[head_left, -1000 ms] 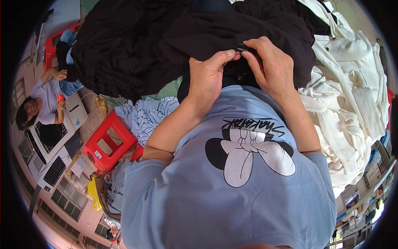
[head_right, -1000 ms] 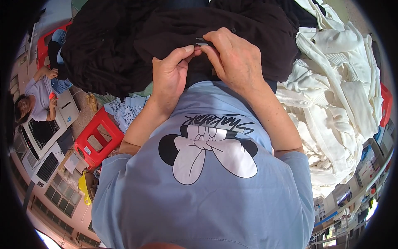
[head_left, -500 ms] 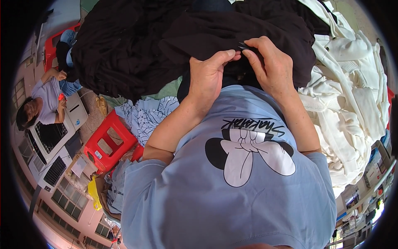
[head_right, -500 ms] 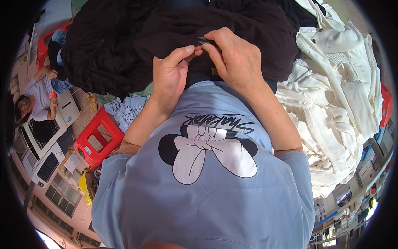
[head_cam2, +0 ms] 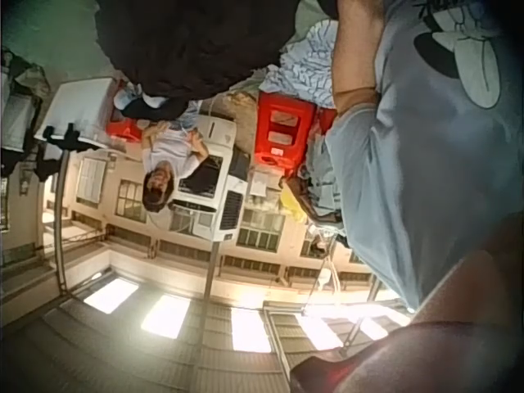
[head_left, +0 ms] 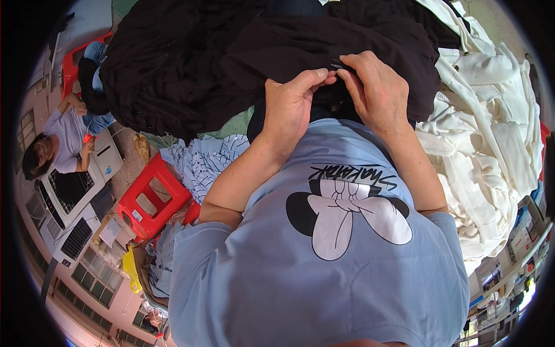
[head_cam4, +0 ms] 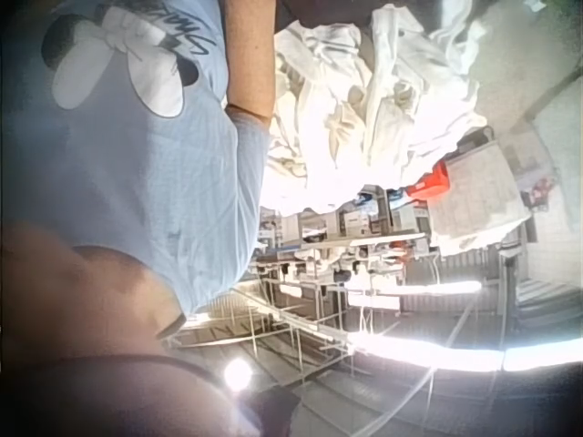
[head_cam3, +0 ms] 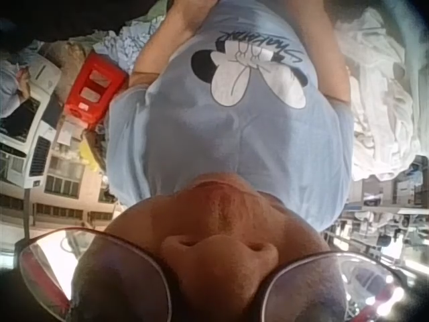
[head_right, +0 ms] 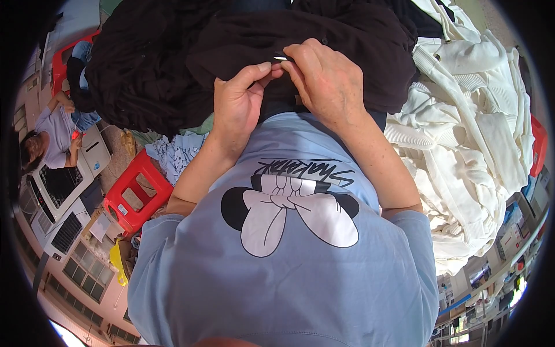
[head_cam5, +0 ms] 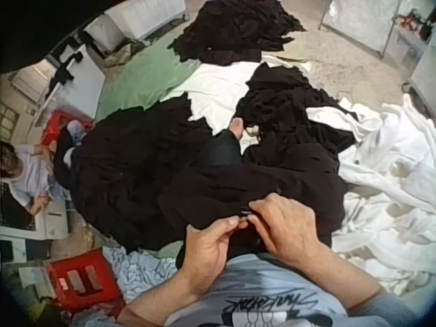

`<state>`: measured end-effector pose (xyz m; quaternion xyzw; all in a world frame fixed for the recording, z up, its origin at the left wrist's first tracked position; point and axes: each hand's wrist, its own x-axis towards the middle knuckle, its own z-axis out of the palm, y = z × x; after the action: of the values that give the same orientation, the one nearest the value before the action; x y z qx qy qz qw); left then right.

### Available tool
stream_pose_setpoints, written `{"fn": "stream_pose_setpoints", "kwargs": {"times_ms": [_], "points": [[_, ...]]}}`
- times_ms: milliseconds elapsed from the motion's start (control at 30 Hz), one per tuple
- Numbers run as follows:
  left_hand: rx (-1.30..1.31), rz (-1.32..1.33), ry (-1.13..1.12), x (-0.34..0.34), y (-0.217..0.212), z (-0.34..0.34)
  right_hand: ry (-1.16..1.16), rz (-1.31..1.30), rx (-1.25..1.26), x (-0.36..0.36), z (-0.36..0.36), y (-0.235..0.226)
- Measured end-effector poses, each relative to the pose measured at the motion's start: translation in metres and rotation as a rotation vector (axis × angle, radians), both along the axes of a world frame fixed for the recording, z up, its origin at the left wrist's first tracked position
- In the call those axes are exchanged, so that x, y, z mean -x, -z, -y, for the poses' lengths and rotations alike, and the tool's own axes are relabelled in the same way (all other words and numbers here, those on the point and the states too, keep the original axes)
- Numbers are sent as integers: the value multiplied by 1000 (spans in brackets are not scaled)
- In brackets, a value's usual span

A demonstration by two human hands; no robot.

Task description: Checking and sorting black garments in a textile workshop.

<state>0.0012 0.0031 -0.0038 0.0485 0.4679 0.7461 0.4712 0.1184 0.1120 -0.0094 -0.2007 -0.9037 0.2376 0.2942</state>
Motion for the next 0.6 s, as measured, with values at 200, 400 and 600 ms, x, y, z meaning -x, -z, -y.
{"fn": "stream_pose_setpoints", "kwargs": {"times_ms": [200,400,600], "points": [[24,17,-4,0,-2,0,4,-24,-55,0,0,3],[47,28,11,0,0,1,3,-58,-122,2,0,6],[52,36,18,0,-1,1,0,-54,-102,1,-1,8]]}}
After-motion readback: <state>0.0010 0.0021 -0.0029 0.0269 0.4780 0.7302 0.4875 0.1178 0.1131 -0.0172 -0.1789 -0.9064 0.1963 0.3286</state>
